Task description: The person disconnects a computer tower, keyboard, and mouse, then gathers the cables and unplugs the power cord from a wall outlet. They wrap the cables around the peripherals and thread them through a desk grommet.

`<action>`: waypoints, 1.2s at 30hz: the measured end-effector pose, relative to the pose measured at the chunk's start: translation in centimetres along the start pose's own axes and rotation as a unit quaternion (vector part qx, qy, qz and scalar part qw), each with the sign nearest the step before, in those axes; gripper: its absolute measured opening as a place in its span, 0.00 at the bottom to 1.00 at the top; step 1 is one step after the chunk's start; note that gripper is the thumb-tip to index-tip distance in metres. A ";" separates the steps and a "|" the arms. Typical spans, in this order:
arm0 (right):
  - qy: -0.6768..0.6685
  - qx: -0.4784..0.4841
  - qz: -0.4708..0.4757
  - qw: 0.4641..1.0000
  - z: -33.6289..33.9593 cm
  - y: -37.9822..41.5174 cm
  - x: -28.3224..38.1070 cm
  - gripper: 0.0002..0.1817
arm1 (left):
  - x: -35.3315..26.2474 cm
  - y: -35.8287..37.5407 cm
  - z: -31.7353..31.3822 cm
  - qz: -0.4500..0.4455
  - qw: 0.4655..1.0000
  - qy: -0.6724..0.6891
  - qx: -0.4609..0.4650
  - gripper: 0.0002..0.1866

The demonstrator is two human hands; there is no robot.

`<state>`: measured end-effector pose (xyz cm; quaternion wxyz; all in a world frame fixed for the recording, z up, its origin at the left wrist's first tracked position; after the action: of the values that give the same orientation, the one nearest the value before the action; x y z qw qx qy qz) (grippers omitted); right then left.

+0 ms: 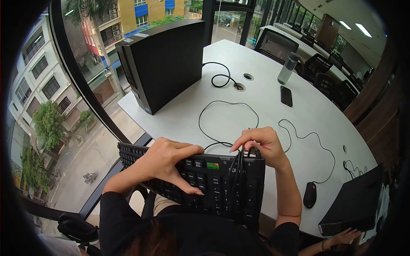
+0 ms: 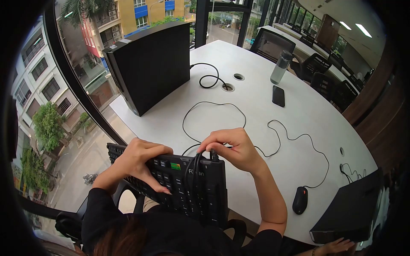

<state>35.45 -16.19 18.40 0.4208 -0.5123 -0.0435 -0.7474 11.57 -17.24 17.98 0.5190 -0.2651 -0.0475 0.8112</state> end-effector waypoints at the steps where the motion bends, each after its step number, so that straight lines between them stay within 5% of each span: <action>1: 0.022 -0.014 -0.001 1.000 -0.1 -0.1 -0.2 0.08 | 0.3 0.2 0.3 0.003 1.000 0.012 -0.026 0.35; 10: 0.196 0.000 0.027 0.980 -3.6 -0.2 0.5 0.06 | 1.4 3.3 4.8 0.138 0.960 -0.005 -0.244 0.39; 14: 0.216 0.127 -0.112 0.962 -4.9 -0.5 1.7 0.11 | 1.3 5.8 5.7 0.180 0.929 -0.084 -0.312 0.38; 17: 0.213 0.153 -0.103 0.960 -6.0 0.1 2.3 0.13 | 1.3 7.7 6.0 0.229 0.899 -0.116 -0.354 0.37; 26: 0.370 0.031 0.061 0.927 -5.1 0.0 6.8 0.08 | 0.7 12.8 5.6 0.325 0.862 -0.213 -0.325 0.34; 30: 0.370 0.045 0.004 0.928 -3.5 -1.8 8.3 0.06 | -0.3 13.8 5.0 0.354 0.855 -0.221 -0.307 0.32; 36: 0.343 0.042 0.063 0.936 -4.0 -3.9 9.9 0.07 | -1.0 16.1 5.0 0.370 0.825 -0.243 -0.350 0.32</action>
<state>28.77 -21.46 25.88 0.4778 -0.2088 0.1046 -0.8468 -3.64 -24.45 17.01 0.0234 -0.2207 -0.3514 0.9095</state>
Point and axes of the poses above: each hand's wrist, its own y-axis away from the middle knuckle, its own z-axis out of the back of the hand, x = y × z, the point moved 3 cm from there along -y, towards the middle knuckle, and after that the axes turned 9 degrees about x, right-handed, at the moved point
